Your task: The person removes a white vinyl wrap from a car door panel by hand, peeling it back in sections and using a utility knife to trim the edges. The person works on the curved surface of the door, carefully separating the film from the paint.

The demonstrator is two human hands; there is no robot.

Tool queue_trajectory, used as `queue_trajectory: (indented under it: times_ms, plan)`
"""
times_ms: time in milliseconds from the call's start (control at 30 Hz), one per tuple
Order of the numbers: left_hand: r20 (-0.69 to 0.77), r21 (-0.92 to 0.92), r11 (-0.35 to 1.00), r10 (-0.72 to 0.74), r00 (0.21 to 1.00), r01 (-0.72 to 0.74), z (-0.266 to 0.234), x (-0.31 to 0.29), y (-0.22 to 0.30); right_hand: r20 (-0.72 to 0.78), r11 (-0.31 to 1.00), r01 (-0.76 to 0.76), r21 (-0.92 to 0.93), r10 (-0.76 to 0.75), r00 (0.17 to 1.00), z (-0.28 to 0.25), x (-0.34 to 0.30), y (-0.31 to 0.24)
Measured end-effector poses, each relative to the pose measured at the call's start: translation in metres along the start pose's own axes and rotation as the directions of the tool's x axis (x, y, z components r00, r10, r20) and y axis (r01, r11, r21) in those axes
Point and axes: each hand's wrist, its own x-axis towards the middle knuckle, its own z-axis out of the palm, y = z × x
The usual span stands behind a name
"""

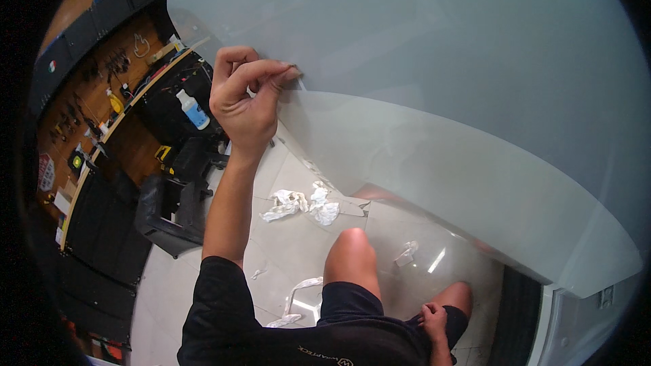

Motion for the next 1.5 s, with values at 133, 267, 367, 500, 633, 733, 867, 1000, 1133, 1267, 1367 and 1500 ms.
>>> queue_trajectory:
  times_ms: [133,267,367,500,633,733,867,1000,1133,1267,1367,1500]
  plan:
    - [0.011,0.004,0.999,-0.033,0.999,0.033,0.0,0.001,0.003,0.002,1.0,-0.006,0.011,0.006,1.0,-0.001,-0.003,-0.006]
    - [0.006,0.004,0.998,-0.06,0.998,0.06,0.0,0.001,0.006,-0.002,1.0,0.016,0.006,-0.016,1.0,-0.003,0.001,-0.002]
    - [0.016,0.039,0.999,-0.036,0.999,0.036,-0.001,0.006,0.011,0.001,1.0,0.022,0.018,-0.022,1.0,-0.003,0.001,-0.002]
    - [0.012,0.064,0.995,0.075,0.997,-0.076,0.0,0.009,0.006,0.024,0.999,0.029,0.03,-0.03,0.999,-0.004,0.002,-0.001]
    - [0.012,0.107,0.986,0.13,0.991,-0.131,0.0,0.009,-0.002,0.019,0.998,0.017,0.053,-0.018,1.0,-0.003,0.001,-0.006]
    - [0.023,0.075,0.986,0.145,0.989,-0.146,0.0,0.008,-0.004,0.022,0.997,0.009,0.081,-0.011,1.0,-0.005,0.001,-0.006]
    - [0.022,0.066,0.992,0.109,0.994,-0.111,0.002,0.006,0.0,0.022,0.997,0.017,0.07,-0.019,1.0,-0.006,0.002,-0.005]
    - [-0.025,0.105,0.986,0.132,0.991,-0.129,0.007,0.007,-0.004,0.05,0.992,-0.008,0.125,0.002,0.999,-0.007,0.007,0.001]
    - [-0.047,0.088,0.988,0.128,0.991,-0.124,0.008,0.004,-0.009,0.049,0.986,-0.036,0.16,0.029,0.998,-0.008,0.007,0.001]
    - [-0.005,0.066,0.987,0.148,0.989,-0.148,0.003,0.004,-0.007,0.051,0.988,-0.035,0.149,0.027,0.998,-0.01,0.009,0.003]
    - [0.02,0.111,0.974,0.198,0.98,-0.199,0.001,0.005,-0.009,0.061,0.984,-0.042,0.173,0.032,0.998,-0.011,0.01,0.005]
    - [0.045,0.139,0.973,0.179,0.983,-0.184,0.003,0.008,-0.002,0.069,0.98,-0.05,0.194,0.037,0.997,-0.01,0.008,0.002]
